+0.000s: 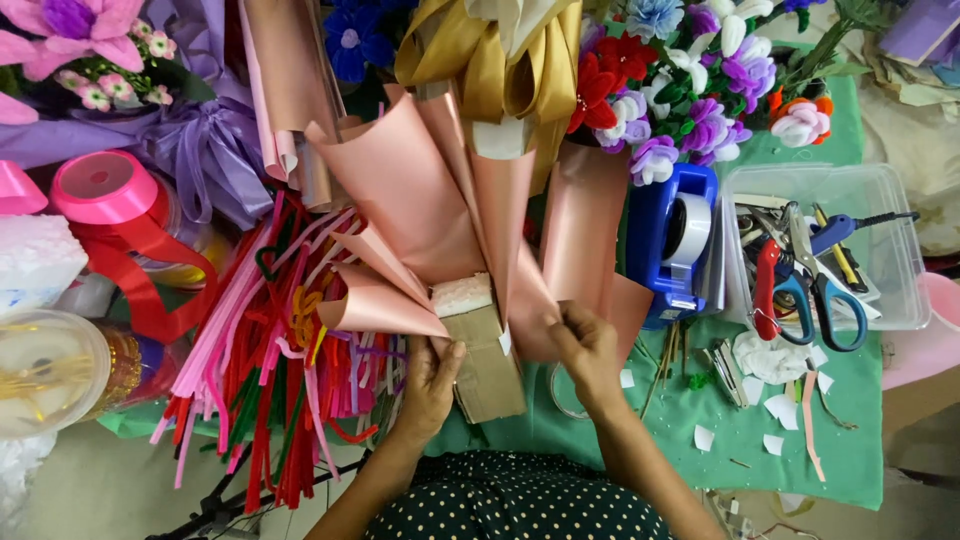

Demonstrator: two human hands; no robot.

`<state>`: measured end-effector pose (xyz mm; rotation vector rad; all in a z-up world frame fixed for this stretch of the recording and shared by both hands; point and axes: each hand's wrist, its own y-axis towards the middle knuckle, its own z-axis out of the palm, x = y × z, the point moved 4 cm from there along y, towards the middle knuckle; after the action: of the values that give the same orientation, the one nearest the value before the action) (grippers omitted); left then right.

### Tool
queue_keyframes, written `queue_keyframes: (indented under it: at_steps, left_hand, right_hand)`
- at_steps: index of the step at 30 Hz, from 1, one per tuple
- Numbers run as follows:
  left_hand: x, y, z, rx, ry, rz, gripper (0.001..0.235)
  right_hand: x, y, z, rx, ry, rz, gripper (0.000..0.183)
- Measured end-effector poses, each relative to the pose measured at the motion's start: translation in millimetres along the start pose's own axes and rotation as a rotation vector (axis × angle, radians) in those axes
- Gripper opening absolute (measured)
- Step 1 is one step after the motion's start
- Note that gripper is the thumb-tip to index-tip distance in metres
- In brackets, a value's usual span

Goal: The person folds pink wrapping paper and wraps it around a small rectangular box. They adjust the paper to fit the box and secure it with tape. The person repeats the folding and wrapping process for multiple sheets of paper.

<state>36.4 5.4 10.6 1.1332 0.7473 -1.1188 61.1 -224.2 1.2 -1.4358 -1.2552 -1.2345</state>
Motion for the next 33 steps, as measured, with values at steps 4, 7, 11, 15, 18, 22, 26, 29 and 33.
queue_keyframes:
  at_steps: [4,7,11,15,18,22,26,29,33]
  left_hand:
    - [5,-7,-1,0.015,-0.007,0.011,0.025]
    - [16,-18,-5,-0.098,0.086,-0.164,0.057]
    - [13,-16,3,-0.065,0.135,-0.126,0.048]
    - [18,-16,7,-0.040,0.195,-0.115,0.038]
    - [11,-13,9,-0.080,0.227,-0.108,0.059]
    - [9,-10,11,-0.064,0.204,-0.085,0.044]
    - [0,0,19,-0.011,0.161,-0.012,0.041]
    - [22,-3,15,0.023,0.061,0.048,0.020]
    - [12,0,17,0.025,0.098,0.067,0.021]
  right_hand:
    - [44,-5,-1,-0.112,0.147,-0.060,0.010]
    - [39,-7,-4,-0.123,0.240,-0.099,0.011]
    - [41,-13,8,-0.110,0.292,-0.167,0.011]
    - [19,-18,23,-0.047,0.432,-0.178,0.008]
    - [25,-21,26,-0.078,0.275,-0.202,0.030]
    - [24,-21,32,-0.035,0.410,-0.217,0.014]
    - [23,-15,32,-0.104,0.370,-0.297,0.004]
    - [-54,-4,26,-0.140,0.356,-0.335,0.010]
    - [-55,-5,34,-0.183,0.365,-0.306,0.015]
